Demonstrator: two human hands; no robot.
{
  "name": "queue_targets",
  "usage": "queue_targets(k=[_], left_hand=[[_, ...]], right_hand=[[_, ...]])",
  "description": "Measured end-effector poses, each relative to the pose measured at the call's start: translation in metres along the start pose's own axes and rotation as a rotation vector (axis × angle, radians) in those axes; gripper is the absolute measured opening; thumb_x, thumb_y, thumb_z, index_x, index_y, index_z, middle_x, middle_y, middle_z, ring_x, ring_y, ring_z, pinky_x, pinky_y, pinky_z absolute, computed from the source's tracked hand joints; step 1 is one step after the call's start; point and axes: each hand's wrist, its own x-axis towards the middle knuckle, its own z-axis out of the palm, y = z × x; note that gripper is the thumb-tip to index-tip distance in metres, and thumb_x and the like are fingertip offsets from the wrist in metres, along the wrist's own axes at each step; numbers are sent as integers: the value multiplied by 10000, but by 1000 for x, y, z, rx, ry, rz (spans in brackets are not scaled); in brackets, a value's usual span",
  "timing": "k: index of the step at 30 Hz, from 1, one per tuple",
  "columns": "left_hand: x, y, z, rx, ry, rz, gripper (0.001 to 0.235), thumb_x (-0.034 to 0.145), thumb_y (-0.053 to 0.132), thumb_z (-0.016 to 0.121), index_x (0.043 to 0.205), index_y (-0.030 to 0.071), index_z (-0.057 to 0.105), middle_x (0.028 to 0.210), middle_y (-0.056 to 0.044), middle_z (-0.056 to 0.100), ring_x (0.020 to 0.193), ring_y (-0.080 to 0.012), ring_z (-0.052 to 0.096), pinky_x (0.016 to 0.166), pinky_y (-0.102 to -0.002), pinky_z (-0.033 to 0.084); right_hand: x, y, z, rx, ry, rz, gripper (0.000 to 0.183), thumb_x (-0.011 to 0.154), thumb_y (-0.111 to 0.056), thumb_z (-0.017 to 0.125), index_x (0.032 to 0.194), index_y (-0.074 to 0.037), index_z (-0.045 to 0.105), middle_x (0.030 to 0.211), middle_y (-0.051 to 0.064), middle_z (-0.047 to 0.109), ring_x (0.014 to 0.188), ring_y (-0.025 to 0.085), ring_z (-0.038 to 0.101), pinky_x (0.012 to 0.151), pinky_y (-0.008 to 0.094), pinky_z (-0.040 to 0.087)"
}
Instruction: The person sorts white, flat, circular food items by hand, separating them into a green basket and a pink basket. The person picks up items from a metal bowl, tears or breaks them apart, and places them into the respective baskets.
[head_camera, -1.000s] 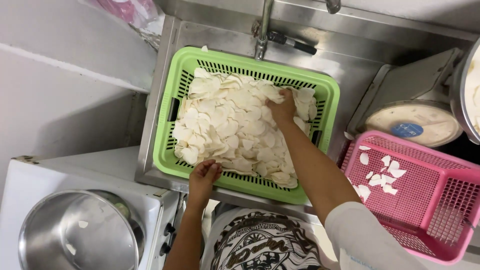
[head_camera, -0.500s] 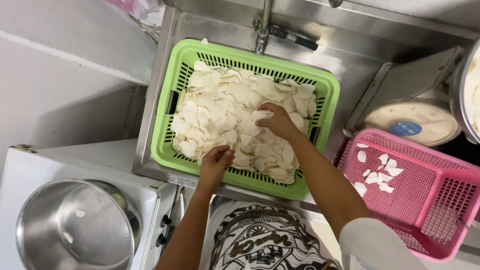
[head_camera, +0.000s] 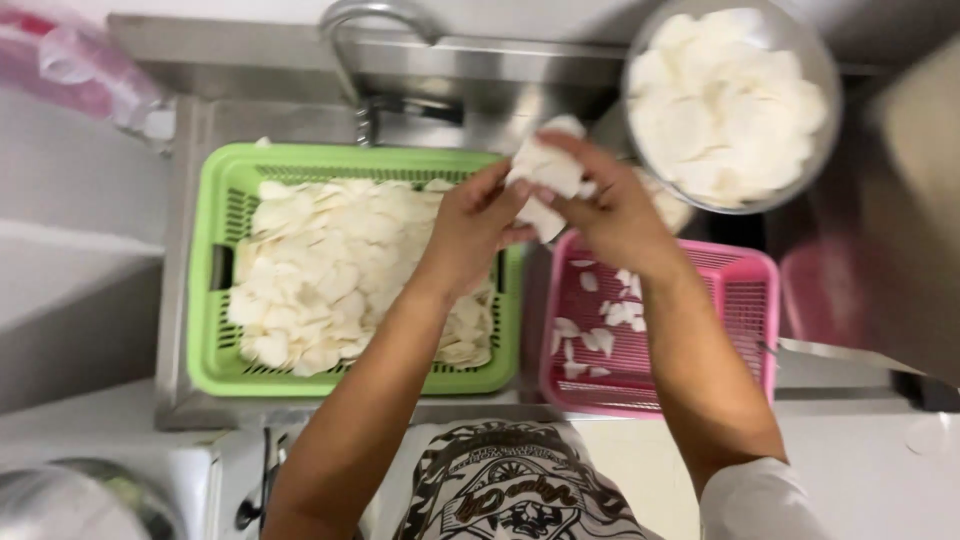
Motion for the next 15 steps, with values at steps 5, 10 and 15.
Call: queue_targets(k=[5,10,15], left_hand=[[47,26,107,117,-164,108,193,941,139,690,1115,58,694,911,-23,731,780,-140,674,669,-299,603],[90,19,156,283,34,147,70,955,207,630,951,138,640,747,22,464,664,-119,459,512,-284,458],[104,12,169,199,97,201,198,858,38,664,1037,88,595,904,-80,660,785,-187,635,663,-335,558]], right_hand=[[10,-13,-111,-191,241,-200,303,995,-49,785,1272,-86,669,1209,37,651,995,103,576,843,218,520],[7,-8,-178,-95,381,-51,370,1096,-282,659,756,-169,566,770,-93,445,801,33,469,872,241,666],[9,5,-209,-40,442,-159,672,878,39,792,1457,-88,477,1238,46,641,1037,126,624,907,246,558]])
